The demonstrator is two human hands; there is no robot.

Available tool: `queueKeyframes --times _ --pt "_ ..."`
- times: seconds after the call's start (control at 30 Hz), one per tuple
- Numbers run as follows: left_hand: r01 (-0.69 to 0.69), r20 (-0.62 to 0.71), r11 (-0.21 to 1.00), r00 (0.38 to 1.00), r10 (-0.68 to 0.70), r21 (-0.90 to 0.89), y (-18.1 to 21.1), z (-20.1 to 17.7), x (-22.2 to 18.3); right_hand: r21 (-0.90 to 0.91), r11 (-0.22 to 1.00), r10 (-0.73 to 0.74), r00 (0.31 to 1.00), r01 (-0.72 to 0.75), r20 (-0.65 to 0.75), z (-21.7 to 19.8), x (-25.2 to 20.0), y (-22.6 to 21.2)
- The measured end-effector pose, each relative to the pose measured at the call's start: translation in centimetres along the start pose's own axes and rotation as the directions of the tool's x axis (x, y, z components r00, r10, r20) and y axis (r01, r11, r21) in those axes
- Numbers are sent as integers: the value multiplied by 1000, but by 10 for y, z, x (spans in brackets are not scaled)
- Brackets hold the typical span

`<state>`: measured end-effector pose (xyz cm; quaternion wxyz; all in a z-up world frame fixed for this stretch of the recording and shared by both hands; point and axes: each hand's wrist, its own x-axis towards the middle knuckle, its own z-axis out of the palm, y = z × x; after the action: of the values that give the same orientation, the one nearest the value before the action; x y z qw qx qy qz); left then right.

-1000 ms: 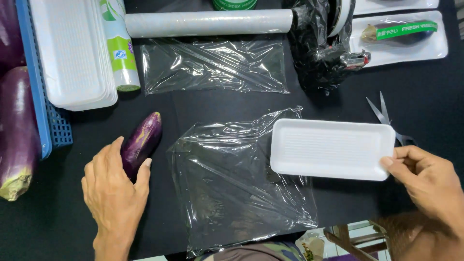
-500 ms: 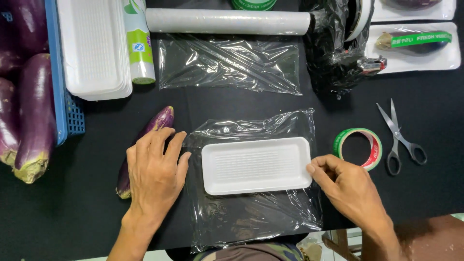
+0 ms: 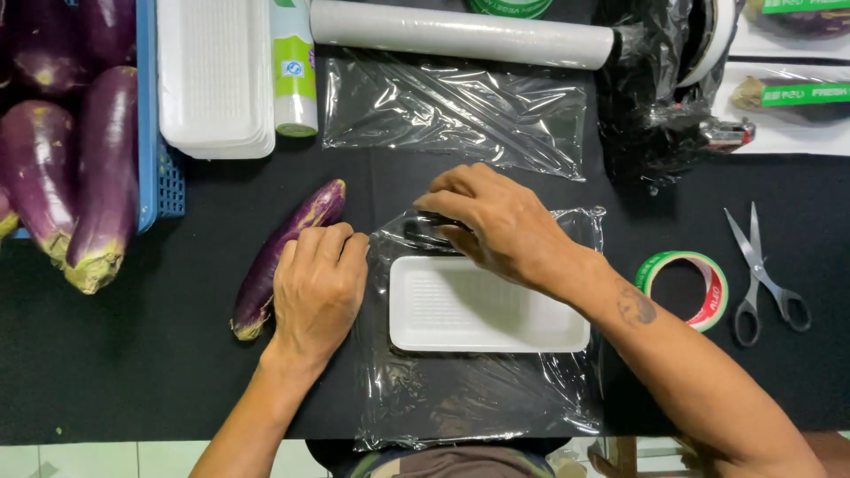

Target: The person places an eggplant onto a white tray and wraps it with plastic film from a dispenser, cutting the film with scissors and smoothing the edges to seal it.

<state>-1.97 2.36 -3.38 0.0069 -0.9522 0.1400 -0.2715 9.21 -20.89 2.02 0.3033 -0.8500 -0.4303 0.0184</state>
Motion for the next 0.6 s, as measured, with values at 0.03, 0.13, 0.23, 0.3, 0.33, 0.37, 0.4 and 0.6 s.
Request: queueKeyframes --times 0.03,0.13,0.23,0.3,0.33,0.37,0.4,0.6 --pt "4 2 1000 1000 -4 4 1 -2 3 4 1000 -5 1000 5 2 5 6 0" --pt "94 -12 995 995 -95 -37 5 -13 12 -1 998 -57 994 57 93 18 22 2" --pt "124 -45 988 991 -128 -92 18 -39 24 -69 990 -120 989 126 88 28 29 10" --pt "5 51 965 999 8 -261 36 -62 29 47 973 -227 970 224 81 35 32 23" --pt "9 55 965 998 5 -262 43 -62 23 51 973 -228 970 224 85 35 35 22" --pt "-43 64 954 996 65 -297 50 -62 17 65 986 -160 980 153 119 36 38 21" --pt "-95 71 938 990 125 -332 57 -63 11 76 994 -93 984 82 154 36 40 21" --pt "-91 61 935 991 119 -343 57 -55 5 105 994 -4 984 -15 178 37 45 18"
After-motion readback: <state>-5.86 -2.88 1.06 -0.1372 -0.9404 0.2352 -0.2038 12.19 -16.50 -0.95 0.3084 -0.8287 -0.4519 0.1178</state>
